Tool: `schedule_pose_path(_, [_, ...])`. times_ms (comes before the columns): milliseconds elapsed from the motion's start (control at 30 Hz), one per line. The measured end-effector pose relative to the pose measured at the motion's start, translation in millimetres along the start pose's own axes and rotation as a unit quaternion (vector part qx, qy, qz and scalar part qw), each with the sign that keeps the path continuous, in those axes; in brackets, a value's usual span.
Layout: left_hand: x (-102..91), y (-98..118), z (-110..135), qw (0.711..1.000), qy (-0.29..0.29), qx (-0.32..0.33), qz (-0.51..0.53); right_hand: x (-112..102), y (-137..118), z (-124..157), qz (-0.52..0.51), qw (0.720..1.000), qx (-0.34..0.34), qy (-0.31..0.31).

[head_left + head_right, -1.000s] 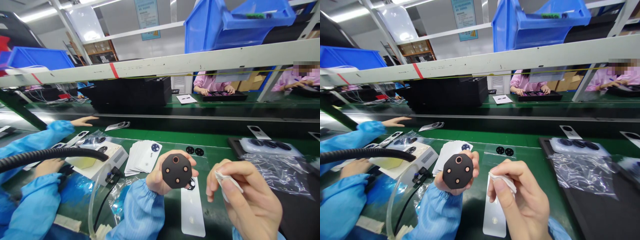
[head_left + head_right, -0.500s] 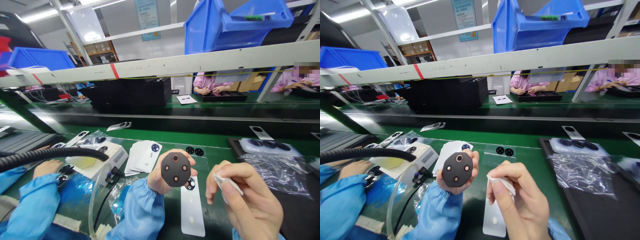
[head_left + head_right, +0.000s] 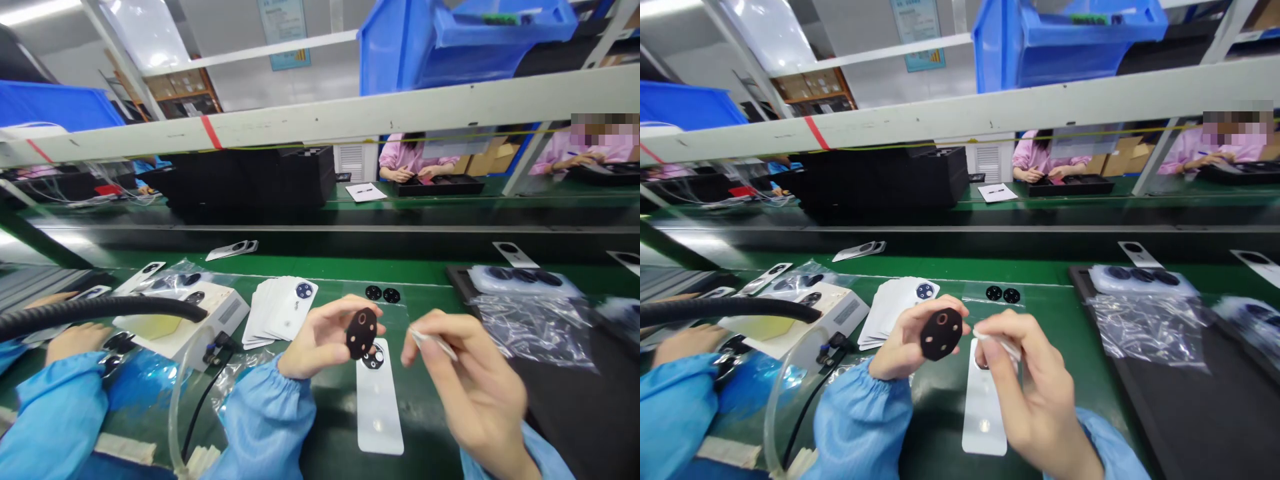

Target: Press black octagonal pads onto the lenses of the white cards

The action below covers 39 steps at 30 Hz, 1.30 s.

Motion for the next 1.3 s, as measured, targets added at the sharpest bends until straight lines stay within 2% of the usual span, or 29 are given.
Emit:
schedule_pose_path(67, [-11.3, -18, 7, 0.980, 0.047, -0.049, -0.185, -8, 31, 9, 0.056, 0.996, 0.054, -0.032])
schedule_pose_path(167, [-26.7, -56, 18, 0.915, 0.097, -0.084, -0.384, -21, 92, 34, 0.147, 0.970, 0.150, -0.122])
schedule_pose_path(233, [-32.3, -82, 24, 0.893, 0.097, -0.093, -0.430, -25, 127, 56, 0.226, 0.939, 0.161, -0.206])
schedule_pose_path(333, [-36.7, -111, 28, 0.874, 0.079, -0.101, -0.469, -25, 157, 80, 0.249, 0.914, 0.158, -0.280])
schedule_pose_path(467, [-40.8, -128, 28, 0.853, 0.046, -0.100, -0.510, -18, 164, 90, 0.250, 0.902, 0.135, -0.325])
schedule_pose_path(667, [-44.3, -131, 26, 0.835, 0.021, -0.106, -0.539, -15, 169, 91, 0.259, 0.894, 0.122, -0.345])
schedule_pose_path(1300, [-43.0, -128, 23, 0.839, -0.011, -0.116, -0.532, -13, 172, 91, 0.270, 0.882, 0.122, -0.366])
Point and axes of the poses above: each hand's wrist, its own z-axis away from the middle knuckle, its own x-axis out of the palm, y = z × x, the point moved 3 cm from there along -z, towards the middle knuckle, and after that the axes turned 5 degrees about -x, right-handed, at the moved point
